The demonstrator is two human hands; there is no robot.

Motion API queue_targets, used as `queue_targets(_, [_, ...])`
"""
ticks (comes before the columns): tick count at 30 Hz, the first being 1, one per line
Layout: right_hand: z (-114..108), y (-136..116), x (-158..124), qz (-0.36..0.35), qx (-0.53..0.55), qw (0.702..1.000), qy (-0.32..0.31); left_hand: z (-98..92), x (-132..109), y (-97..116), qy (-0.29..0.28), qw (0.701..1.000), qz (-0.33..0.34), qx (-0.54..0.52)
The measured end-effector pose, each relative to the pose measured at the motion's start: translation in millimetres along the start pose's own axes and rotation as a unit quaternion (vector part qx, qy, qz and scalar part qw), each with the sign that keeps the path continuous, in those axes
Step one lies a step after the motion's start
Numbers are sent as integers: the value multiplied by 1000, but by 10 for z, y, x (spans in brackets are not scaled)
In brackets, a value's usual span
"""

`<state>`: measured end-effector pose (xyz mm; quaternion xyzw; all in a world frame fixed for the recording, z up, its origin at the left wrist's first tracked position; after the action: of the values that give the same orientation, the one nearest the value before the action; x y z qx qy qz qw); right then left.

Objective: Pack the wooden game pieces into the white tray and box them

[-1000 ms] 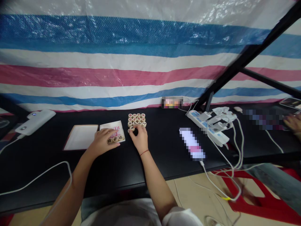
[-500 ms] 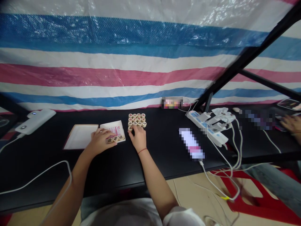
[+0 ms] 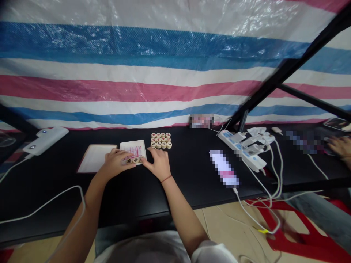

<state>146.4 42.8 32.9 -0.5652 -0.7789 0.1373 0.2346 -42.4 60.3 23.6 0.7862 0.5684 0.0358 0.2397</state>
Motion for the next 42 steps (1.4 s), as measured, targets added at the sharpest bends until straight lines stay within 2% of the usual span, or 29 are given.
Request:
queue_targets(3, [150,-122,20,-25,-6,996,-82,11,-8,-11,-11,1000,-1,-9])
queue_targets(7, [280,-135,46,-23,-32,992,-117,-17,-35,44,-11,1000,-6,-3])
queue_targets(14, [302,-82,64,-19,-2,993,-119,-62,-52,155,-7,999,28,-27])
queue_targets(20, [270,-78,66,-15,37,991,-127,-45,-16,104,-8,983,124,-138])
queue_targets(25, [257,-65,65,-14,51,991,-121,-34,-20,110,-20,981,120,-149])
queue_targets(32, [276,-59,72,-21,49,992,-118,9,-31,165,-16,989,105,-103])
queue_targets(38, [282,-67,72,-18,51,991,-122,-7,-20,141,-1,982,133,-137])
queue_targets(42, [279,-96,68,-23,59,991,-118,8,-27,127,-17,982,118,-144])
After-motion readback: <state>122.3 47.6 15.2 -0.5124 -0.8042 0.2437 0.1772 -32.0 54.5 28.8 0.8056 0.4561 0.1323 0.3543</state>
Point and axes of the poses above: each hand's wrist, its own x-axis towards the middle knuckle, its own z-axis out of the palm, y = z × x, the point moved 7 cm from there along x, towards the middle knuckle, and after that the axes turned 13 degrees about -y, right-handed, at the moved point
